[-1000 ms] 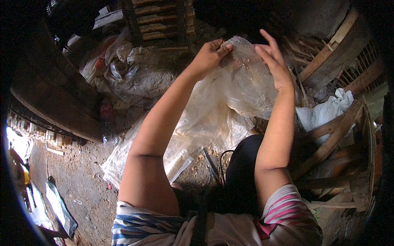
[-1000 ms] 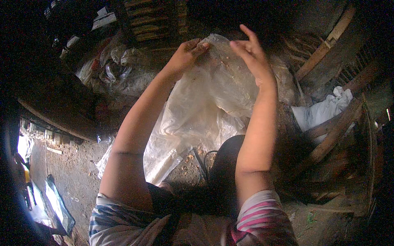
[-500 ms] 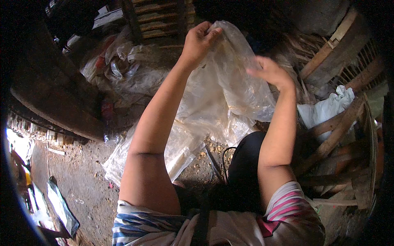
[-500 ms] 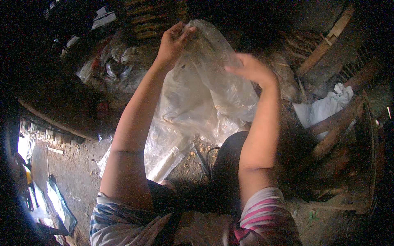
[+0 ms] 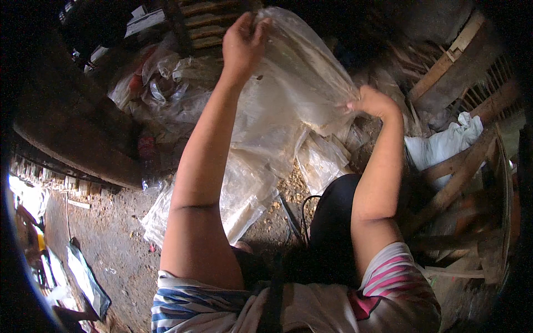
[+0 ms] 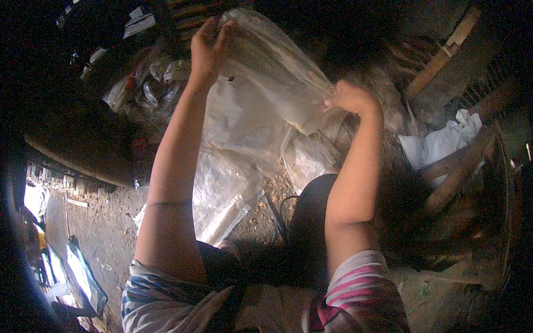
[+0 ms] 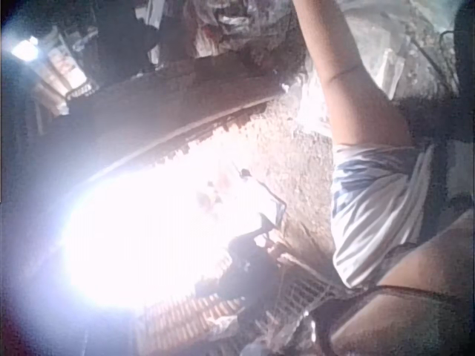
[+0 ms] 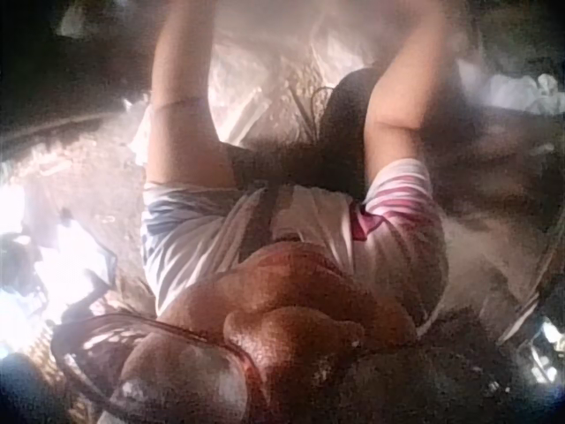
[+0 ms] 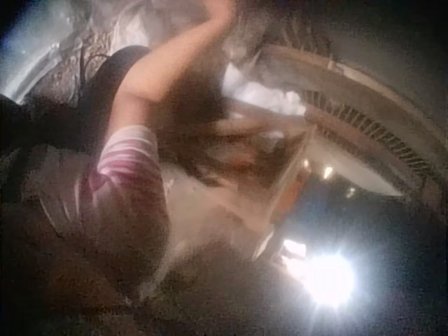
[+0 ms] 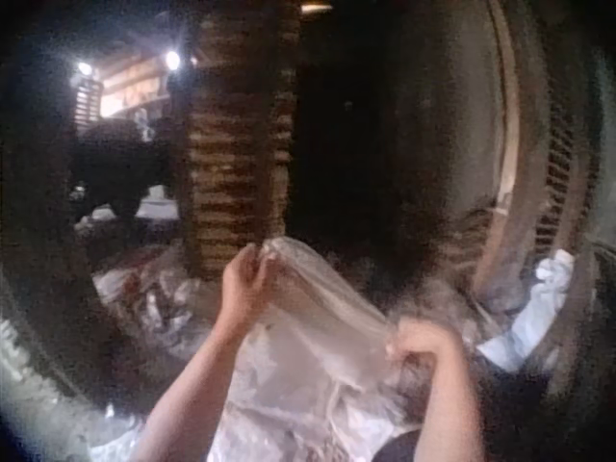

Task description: The person sits on the floor and repeatedly scoops grains from a large transparent plastic bag into a smaller bag, then shakes and adjusts the smaller bag. The person continues this repetitive scooping and bagging process.

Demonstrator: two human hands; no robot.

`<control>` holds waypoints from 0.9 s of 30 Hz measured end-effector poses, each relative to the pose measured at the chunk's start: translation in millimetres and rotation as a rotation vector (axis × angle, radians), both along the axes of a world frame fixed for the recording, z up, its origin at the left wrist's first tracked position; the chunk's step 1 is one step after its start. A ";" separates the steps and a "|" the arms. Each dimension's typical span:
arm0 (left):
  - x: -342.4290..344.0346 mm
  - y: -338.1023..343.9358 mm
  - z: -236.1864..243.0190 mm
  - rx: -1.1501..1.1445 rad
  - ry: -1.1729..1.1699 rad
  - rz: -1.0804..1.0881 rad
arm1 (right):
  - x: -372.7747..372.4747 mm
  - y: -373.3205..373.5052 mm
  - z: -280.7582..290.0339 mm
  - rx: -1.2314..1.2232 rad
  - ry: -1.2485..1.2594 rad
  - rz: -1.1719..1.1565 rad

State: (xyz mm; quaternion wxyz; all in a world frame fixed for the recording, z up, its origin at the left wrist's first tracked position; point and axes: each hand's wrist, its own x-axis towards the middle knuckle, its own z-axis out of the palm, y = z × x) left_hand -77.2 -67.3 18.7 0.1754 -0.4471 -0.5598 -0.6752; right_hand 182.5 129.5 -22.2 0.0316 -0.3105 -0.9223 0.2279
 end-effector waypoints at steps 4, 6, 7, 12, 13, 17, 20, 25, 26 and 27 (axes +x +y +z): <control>-17.2 -4.5 -7.6 -0.095 -0.091 0.387 | -7.0 -10.9 24.2 -0.140 0.429 0.085; -22.1 -0.4 -18.5 0.045 0.188 0.629 | -16.4 -26.0 37.4 0.025 0.510 0.063; -3.1 2.8 -11.7 0.030 0.333 0.495 | -18.3 -29.1 40.3 0.058 0.522 0.093; 58.9 23.8 11.7 -0.613 0.596 -0.131 | -32.4 -70.6 72.6 0.215 0.500 0.277; 58.0 30.6 14.7 -0.802 0.523 -0.215 | -31.8 -73.3 75.3 0.149 0.597 0.253; 43.3 30.7 19.3 -0.488 0.464 -0.165 | -29.2 -74.7 74.2 -0.119 1.004 0.231; 49.7 22.2 33.8 -0.383 0.326 -0.238 | -36.0 -72.1 55.9 -0.320 1.206 0.220; 60.1 27.3 33.4 -0.392 0.413 -0.056 | -44.2 -63.6 43.7 -0.278 1.030 0.191; 63.1 25.5 36.5 -0.471 0.416 -0.016 | -42.5 -63.4 46.3 -0.265 1.013 0.195; 63.0 24.1 35.9 -0.462 0.397 -0.015 | -40.3 -63.0 49.1 -0.251 0.997 0.197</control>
